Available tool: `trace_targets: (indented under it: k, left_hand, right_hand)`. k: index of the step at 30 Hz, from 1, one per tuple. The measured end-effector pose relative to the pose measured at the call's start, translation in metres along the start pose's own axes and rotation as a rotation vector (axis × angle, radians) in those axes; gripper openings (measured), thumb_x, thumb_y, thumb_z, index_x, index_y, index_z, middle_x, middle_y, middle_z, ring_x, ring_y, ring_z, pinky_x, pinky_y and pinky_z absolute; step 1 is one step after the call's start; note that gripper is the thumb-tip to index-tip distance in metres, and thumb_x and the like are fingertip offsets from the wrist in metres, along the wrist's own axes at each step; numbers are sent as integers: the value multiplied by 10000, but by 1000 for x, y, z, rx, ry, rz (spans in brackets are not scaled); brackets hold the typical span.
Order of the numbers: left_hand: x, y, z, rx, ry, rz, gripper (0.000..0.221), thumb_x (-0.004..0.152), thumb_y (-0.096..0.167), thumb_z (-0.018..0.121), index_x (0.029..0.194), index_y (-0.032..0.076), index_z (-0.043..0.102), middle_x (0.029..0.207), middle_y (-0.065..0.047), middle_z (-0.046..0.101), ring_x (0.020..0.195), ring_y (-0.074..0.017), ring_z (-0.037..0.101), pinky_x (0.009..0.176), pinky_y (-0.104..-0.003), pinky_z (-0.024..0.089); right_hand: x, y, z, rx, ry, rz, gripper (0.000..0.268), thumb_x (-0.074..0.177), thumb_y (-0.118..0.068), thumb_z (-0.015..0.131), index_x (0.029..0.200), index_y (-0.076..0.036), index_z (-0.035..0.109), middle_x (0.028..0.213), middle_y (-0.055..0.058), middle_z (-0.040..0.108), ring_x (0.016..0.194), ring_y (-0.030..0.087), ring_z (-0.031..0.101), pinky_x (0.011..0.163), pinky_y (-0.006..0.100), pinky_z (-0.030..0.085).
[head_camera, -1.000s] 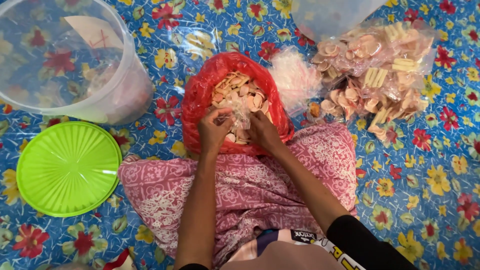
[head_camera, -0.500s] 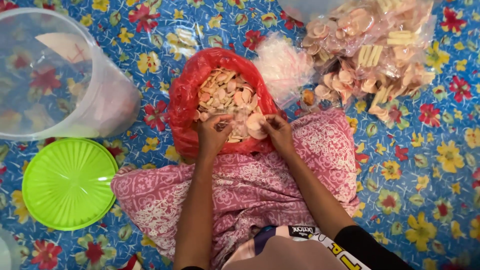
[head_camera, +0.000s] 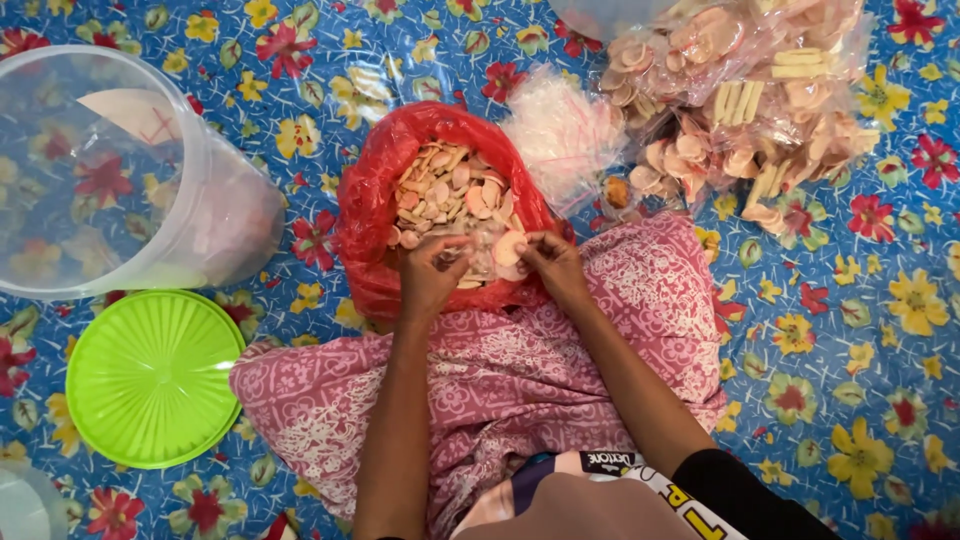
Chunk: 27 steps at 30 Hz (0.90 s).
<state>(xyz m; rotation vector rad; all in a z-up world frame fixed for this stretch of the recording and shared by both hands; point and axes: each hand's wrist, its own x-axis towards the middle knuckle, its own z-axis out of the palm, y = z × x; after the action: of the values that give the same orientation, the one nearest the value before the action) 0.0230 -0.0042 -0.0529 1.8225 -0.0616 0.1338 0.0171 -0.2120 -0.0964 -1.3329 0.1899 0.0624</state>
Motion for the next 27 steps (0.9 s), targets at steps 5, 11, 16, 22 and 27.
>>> trace_targets:
  k: [5, 11, 16, 22, 27]
  left_hand:
    - [-2, 0, 2, 28, 1, 88, 317, 611, 40, 760, 910, 143, 731, 823, -74, 688, 840, -237, 656, 735, -315, 511]
    - [-2, -9, 7, 47, -8, 174, 327, 618, 26, 757, 925, 134, 721, 827, -68, 685, 853, -241, 653, 759, -304, 506]
    - [-6, 1, 9, 46, -48, 204, 357, 603, 45, 774, 946, 112, 704, 874, -85, 678, 904, -278, 639, 794, -349, 501]
    - [-9, 2, 10, 88, -59, 234, 378, 581, 62, 796, 942, 119, 703, 878, -68, 681, 902, -273, 640, 807, -357, 496]
    - [-10, -5, 11, 89, -30, 208, 406, 582, 77, 809, 968, 140, 698, 914, -46, 679, 918, -251, 642, 813, -339, 494]
  right_hand:
    - [3, 10, -2, -21, -6, -9, 171, 824, -25, 672, 976, 28, 614, 722, 124, 632, 598, 182, 663, 539, 275, 575]
    - [-2, 1, 3, -29, -29, 0, 197, 805, -2, 676, 987, 35, 611, 728, 123, 640, 604, 183, 666, 538, 281, 578]
    - [-9, -9, 9, -57, -35, -7, 168, 817, -27, 674, 976, 19, 645, 733, 111, 651, 630, 161, 662, 563, 270, 576]
    - [-11, -10, 10, -134, -28, -58, 193, 776, -43, 720, 963, -12, 685, 720, 90, 659, 622, 122, 634, 559, 253, 558]
    - [-19, -28, 25, -113, -35, 82, 218, 801, -174, 724, 1001, -92, 695, 728, 47, 661, 636, 74, 603, 562, 196, 537]
